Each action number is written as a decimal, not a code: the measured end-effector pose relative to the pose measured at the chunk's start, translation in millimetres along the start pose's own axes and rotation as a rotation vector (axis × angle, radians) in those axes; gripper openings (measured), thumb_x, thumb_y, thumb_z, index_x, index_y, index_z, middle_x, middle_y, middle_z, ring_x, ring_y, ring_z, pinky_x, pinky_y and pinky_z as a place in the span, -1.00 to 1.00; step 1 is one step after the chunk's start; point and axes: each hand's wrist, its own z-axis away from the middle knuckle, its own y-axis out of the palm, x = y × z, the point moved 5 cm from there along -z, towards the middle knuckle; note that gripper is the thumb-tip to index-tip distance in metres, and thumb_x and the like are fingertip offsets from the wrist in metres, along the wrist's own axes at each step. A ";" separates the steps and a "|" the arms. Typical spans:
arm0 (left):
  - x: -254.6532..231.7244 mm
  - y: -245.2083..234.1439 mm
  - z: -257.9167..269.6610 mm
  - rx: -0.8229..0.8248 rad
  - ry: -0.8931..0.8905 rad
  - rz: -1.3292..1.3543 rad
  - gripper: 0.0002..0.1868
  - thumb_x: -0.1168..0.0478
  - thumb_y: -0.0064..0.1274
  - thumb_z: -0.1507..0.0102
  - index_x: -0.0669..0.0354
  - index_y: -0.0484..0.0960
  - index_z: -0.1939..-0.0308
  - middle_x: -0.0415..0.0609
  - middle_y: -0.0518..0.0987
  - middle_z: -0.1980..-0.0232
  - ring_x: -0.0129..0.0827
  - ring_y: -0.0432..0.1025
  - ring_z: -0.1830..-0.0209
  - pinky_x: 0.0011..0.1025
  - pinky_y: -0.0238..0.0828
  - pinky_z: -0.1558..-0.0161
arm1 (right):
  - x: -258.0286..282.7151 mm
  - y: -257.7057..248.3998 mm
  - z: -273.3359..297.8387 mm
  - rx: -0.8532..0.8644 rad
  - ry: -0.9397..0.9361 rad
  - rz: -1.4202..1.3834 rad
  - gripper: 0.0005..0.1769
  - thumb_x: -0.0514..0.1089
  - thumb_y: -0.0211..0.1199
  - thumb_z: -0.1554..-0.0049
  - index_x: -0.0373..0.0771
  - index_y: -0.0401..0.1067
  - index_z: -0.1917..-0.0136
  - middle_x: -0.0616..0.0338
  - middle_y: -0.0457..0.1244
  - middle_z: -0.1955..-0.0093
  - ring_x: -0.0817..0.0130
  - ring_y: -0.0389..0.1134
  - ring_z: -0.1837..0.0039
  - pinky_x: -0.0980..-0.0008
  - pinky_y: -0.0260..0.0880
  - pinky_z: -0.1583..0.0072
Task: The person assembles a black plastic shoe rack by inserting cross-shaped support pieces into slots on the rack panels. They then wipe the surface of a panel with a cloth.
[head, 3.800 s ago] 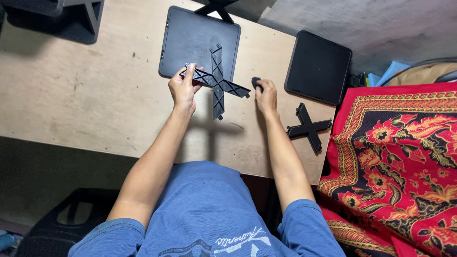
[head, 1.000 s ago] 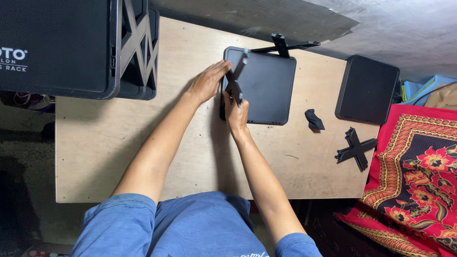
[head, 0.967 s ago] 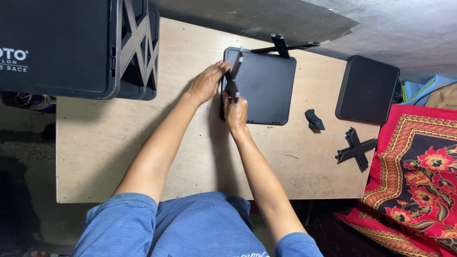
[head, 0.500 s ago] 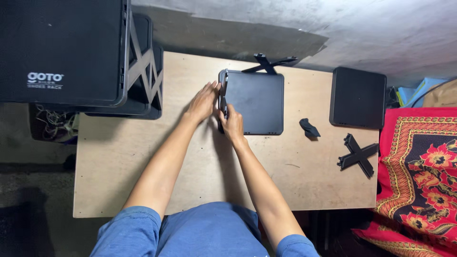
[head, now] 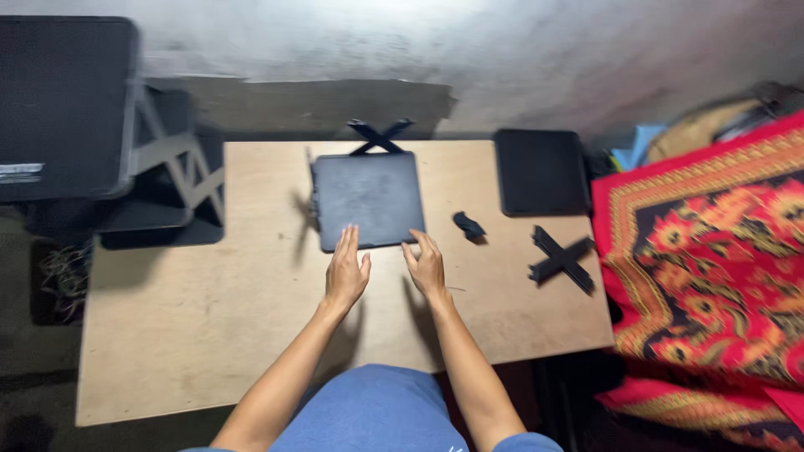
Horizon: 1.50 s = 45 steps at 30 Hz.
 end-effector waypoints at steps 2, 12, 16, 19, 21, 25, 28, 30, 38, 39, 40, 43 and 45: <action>-42.1 25.5 -7.3 0.042 0.085 -0.002 -0.27 0.28 0.07 -0.27 0.40 0.21 -0.49 0.35 0.23 -0.53 0.13 0.12 -0.56 -0.14 0.12 -0.47 | -23.0 -36.0 0.6 -0.033 -0.033 0.043 -0.59 -0.18 0.34 -0.14 -0.38 0.45 -0.23 -0.17 0.36 -0.21 -0.10 0.35 -0.30 0.11 0.34 -0.31; -207.4 203.4 -30.1 0.251 0.390 -0.013 -0.27 0.23 0.06 -0.28 0.34 0.20 -0.51 0.36 0.24 -0.52 0.16 0.16 -0.52 -0.06 0.10 -0.48 | -187.3 -222.6 -12.2 0.017 -0.023 0.270 -0.47 -0.40 0.18 -0.08 -0.35 0.40 -0.34 -0.14 0.33 -0.26 -0.09 0.27 -0.37 0.08 0.25 -0.41; -227.2 262.2 -31.6 0.298 0.425 -0.049 -0.25 0.22 0.07 -0.26 0.36 0.18 -0.50 0.37 0.24 -0.51 0.16 0.15 -0.53 -0.08 0.11 -0.48 | -258.0 -264.0 -8.2 0.099 0.008 0.341 -0.35 -0.45 0.16 0.06 -0.36 0.38 -0.35 -0.14 0.31 -0.28 -0.08 0.24 -0.40 0.11 0.20 -0.44; -233.5 293.7 -29.3 0.349 0.416 -0.073 -0.23 0.22 0.08 -0.24 0.36 0.18 -0.50 0.36 0.24 -0.52 0.15 0.14 -0.53 -0.11 0.13 -0.47 | -299.0 -272.8 1.0 0.196 -0.045 0.468 -0.30 -0.50 0.11 0.10 -0.39 0.36 -0.36 -0.10 0.30 -0.34 -0.05 0.20 -0.47 0.09 0.16 -0.50; -234.2 310.3 -25.9 0.403 0.360 -0.101 -0.22 0.21 0.09 -0.22 0.34 0.19 -0.50 0.34 0.24 -0.52 0.13 0.14 -0.53 -0.12 0.15 -0.44 | -324.6 -270.5 5.7 0.271 0.008 0.541 -0.26 -0.52 0.13 0.14 -0.40 0.36 -0.36 -0.10 0.28 -0.35 -0.13 0.14 -0.45 0.02 0.10 -0.45; -233.5 329.8 -18.6 0.441 0.320 -0.121 -0.20 0.18 0.10 -0.21 0.31 0.19 -0.50 0.30 0.24 -0.53 0.10 0.14 -0.53 -0.16 0.16 -0.43 | -350.6 -267.8 12.9 0.321 -0.024 0.610 -0.28 -0.50 0.17 0.10 -0.38 0.35 -0.38 -0.03 0.29 -0.37 -0.05 0.15 -0.47 -0.03 0.03 -0.49; -232.3 340.6 -17.6 0.466 0.286 -0.142 -0.19 0.17 0.09 -0.22 0.29 0.18 -0.51 0.29 0.23 -0.54 0.09 0.14 -0.53 -0.16 0.16 -0.43 | -354.4 -271.6 10.3 0.315 -0.032 0.594 -0.34 -0.50 0.16 -0.02 -0.28 0.38 -0.40 0.08 0.31 -0.39 0.04 0.17 -0.51 0.00 0.02 -0.53; -233.4 344.4 -20.1 0.475 0.257 -0.143 -0.21 0.17 0.08 -0.23 0.30 0.19 -0.51 0.29 0.23 -0.54 0.08 0.14 -0.53 -0.15 0.17 -0.42 | -347.6 -278.8 8.7 0.338 -0.032 0.578 -0.33 -0.45 0.20 -0.01 -0.29 0.37 -0.41 0.06 0.31 -0.36 0.03 0.17 -0.50 0.02 0.02 -0.55; -262.7 288.5 -51.8 0.243 0.027 0.159 -0.34 -0.03 0.12 -0.34 0.37 0.42 -0.36 0.32 0.55 -0.24 0.09 0.52 -0.17 -0.14 0.48 -0.15 | -263.6 -304.5 -29.7 0.147 -0.058 0.264 -0.28 -0.28 0.36 0.02 -0.36 0.34 -0.43 -0.15 0.29 -0.35 -0.07 0.19 -0.47 0.10 0.16 -0.48; -267.3 275.0 -56.6 0.166 0.022 0.239 -0.35 -0.04 0.14 -0.35 0.41 0.45 -0.33 0.34 0.59 -0.18 0.07 0.56 -0.13 -0.16 0.51 -0.10 | -250.5 -298.7 -35.5 0.109 -0.088 0.239 -0.28 -0.28 0.37 0.02 -0.37 0.34 -0.42 -0.15 0.29 -0.35 -0.08 0.20 -0.47 0.10 0.17 -0.48; -270.9 263.2 -58.5 0.144 0.016 0.282 -0.36 -0.03 0.16 -0.34 0.41 0.46 -0.31 0.34 0.61 -0.12 0.06 0.58 -0.09 -0.19 0.53 -0.05 | -237.5 -291.8 -40.4 0.071 -0.118 0.213 -0.28 -0.27 0.38 0.02 -0.38 0.34 -0.42 -0.16 0.30 -0.35 -0.09 0.21 -0.47 0.09 0.18 -0.48; -269.6 223.8 -61.7 0.106 -0.030 0.318 -0.42 0.04 0.19 -0.30 0.38 0.51 -0.26 0.33 0.66 0.06 0.02 0.61 0.08 -0.23 0.56 0.10 | -200.6 -261.3 -49.5 0.011 -0.127 0.091 -0.29 -0.25 0.39 -0.01 -0.40 0.33 -0.42 -0.22 0.27 -0.37 -0.10 0.23 -0.47 0.13 0.23 -0.47; -258.8 201.8 -60.1 0.119 -0.103 0.227 -0.49 0.12 0.19 -0.25 0.33 0.58 -0.22 0.33 0.67 0.21 0.02 0.63 0.25 -0.21 0.54 0.18 | -177.0 -238.7 -53.9 0.007 -0.147 0.061 -0.29 -0.26 0.40 -0.01 -0.42 0.32 -0.41 -0.25 0.26 -0.37 -0.11 0.23 -0.47 0.12 0.24 -0.46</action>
